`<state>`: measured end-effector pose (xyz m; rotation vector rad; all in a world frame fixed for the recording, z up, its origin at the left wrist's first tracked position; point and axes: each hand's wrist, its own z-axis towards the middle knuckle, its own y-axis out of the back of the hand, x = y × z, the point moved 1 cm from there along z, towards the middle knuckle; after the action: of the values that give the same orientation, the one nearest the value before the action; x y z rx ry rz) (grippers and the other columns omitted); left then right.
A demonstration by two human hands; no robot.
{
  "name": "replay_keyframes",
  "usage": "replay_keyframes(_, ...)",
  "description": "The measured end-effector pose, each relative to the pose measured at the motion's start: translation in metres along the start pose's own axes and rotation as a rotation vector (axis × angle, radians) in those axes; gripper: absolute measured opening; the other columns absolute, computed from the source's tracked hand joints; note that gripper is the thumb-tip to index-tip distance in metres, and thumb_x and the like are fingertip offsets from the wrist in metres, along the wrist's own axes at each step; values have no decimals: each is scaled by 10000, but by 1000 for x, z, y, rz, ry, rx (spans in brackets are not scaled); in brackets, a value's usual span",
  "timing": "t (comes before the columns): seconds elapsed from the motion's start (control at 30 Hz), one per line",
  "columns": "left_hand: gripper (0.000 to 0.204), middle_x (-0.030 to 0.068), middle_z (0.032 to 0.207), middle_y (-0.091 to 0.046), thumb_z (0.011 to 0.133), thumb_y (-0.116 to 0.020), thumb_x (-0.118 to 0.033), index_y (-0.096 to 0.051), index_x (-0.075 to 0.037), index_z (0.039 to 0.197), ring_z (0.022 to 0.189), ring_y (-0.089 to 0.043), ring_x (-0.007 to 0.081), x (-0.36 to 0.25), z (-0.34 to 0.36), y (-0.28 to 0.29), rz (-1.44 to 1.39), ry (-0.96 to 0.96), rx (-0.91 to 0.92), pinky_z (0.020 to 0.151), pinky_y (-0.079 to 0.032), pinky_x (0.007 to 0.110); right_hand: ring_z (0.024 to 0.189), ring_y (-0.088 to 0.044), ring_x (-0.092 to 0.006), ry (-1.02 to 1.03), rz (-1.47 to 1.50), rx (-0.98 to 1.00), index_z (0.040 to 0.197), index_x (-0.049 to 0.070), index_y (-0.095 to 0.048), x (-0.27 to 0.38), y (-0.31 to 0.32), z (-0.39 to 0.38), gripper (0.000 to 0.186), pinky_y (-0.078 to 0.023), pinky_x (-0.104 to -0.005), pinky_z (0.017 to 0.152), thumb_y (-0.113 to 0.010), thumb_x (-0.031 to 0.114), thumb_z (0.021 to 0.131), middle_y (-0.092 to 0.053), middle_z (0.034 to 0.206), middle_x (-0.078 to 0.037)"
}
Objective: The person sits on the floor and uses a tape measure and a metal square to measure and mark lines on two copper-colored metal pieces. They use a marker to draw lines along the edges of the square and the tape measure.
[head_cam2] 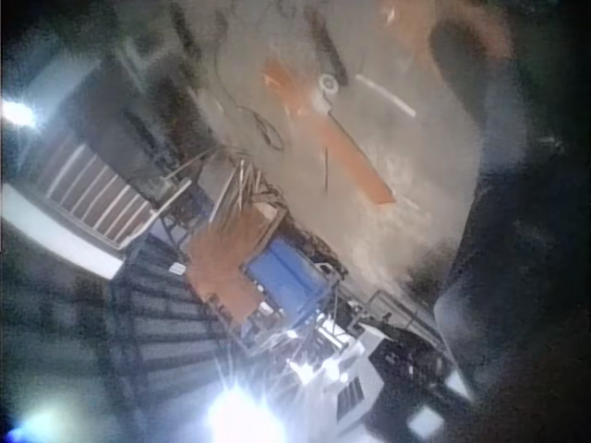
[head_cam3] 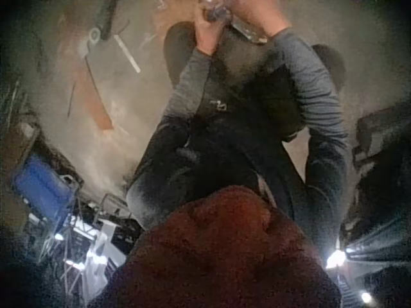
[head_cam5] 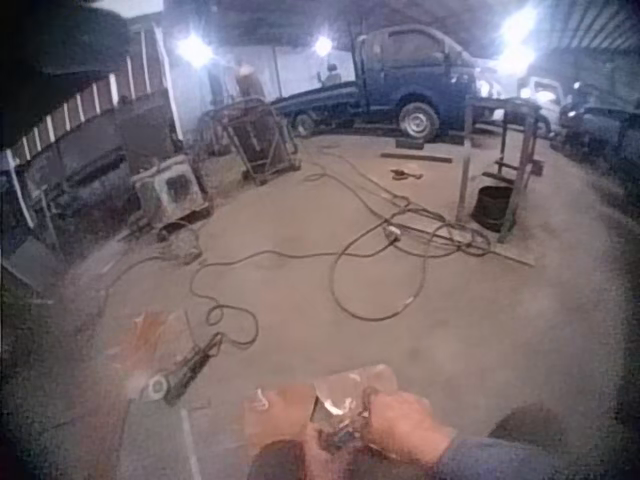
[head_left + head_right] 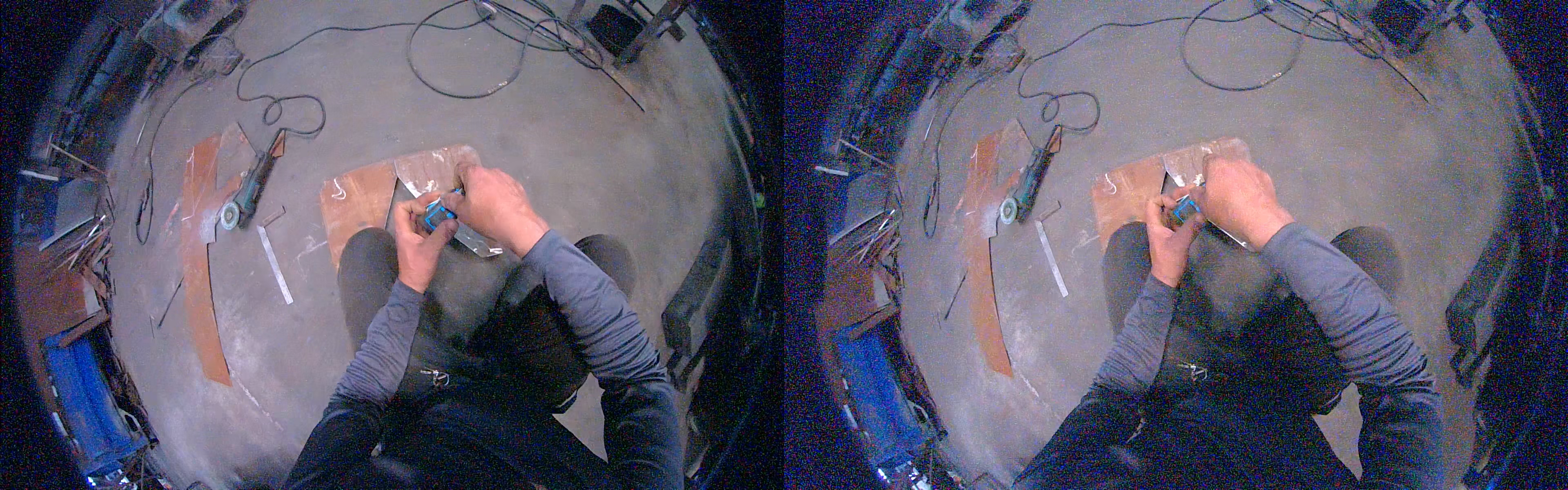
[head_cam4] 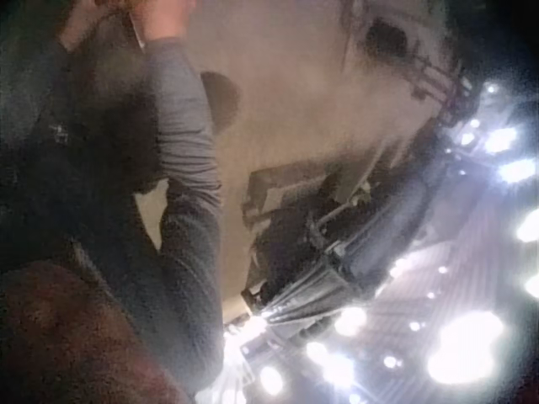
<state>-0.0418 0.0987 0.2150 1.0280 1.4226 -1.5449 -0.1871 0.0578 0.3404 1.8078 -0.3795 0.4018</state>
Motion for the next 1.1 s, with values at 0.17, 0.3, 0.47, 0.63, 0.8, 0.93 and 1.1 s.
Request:
replay_keyframes(0.17,522,157,1337,-548,792,-808,14,-409,-90,1114,1180,-561,206,16,1,-13,174,35,-151,998,-499,344,940,-698,-435,-10,12,20,1020,-4,-658,-22,-10,14,389,-546,-522,817,-739,332,842,-718,920,-247)
replay_keyframes(0.3,534,155,1347,-532,797,-800,11,-428,-76,1170,1179,-551,196,24,8,-18,298,42,-216,1000,-487,344,941,-701,-431,0,14,86,1029,18,-664,-37,-14,37,388,-547,-520,823,-763,328,818,-722,938,-235)
replay_keyframes(0.47,598,135,1366,-568,925,-710,-149,-430,-30,1440,1258,-547,221,24,16,-12,236,175,-179,1039,-471,359,981,-697,-403,457,264,261,1036,71,-681,-47,-10,67,321,-546,-488,869,-735,286,804,-733,1017,-189)
replay_keyframes(0.63,528,66,1379,-577,1014,-613,-305,-460,-60,1455,1204,-593,215,-1,11,-1,-75,598,-167,1013,-501,364,832,-693,-314,684,343,458,1019,75,-702,-47,-19,104,328,-545,-438,781,-688,359,855,-724,895,-144)
replay_keyframes(0.8,420,47,1225,-644,1019,-581,-356,-593,-67,1323,1095,-607,172,45,-1,22,120,630,-122,945,-479,319,799,-638,-171,531,764,568,1021,66,-686,-56,-19,153,228,-535,-367,744,-686,246,879,-677,829,-37)
replay_keyframes(0.93,327,25,1064,-640,1010,-579,-352,-647,-74,1169,982,-584,136,56,9,-17,153,623,120,879,-481,316,767,-619,-114,411,831,314,1023,63,-685,-85,-12,185,209,-518,-300,677,-701,227,894,-660,892,-13)
replay_keyframes(1.1,365,161,1096,-663,968,-553,-363,-664,-80,1169,1001,-647,302,134,-35,61,931,376,528,838,-503,423,541,-440,-45,117,1321,355,1059,101,-640,-78,-7,184,171,-329,-202,427,-677,227,950,-551,783,26)
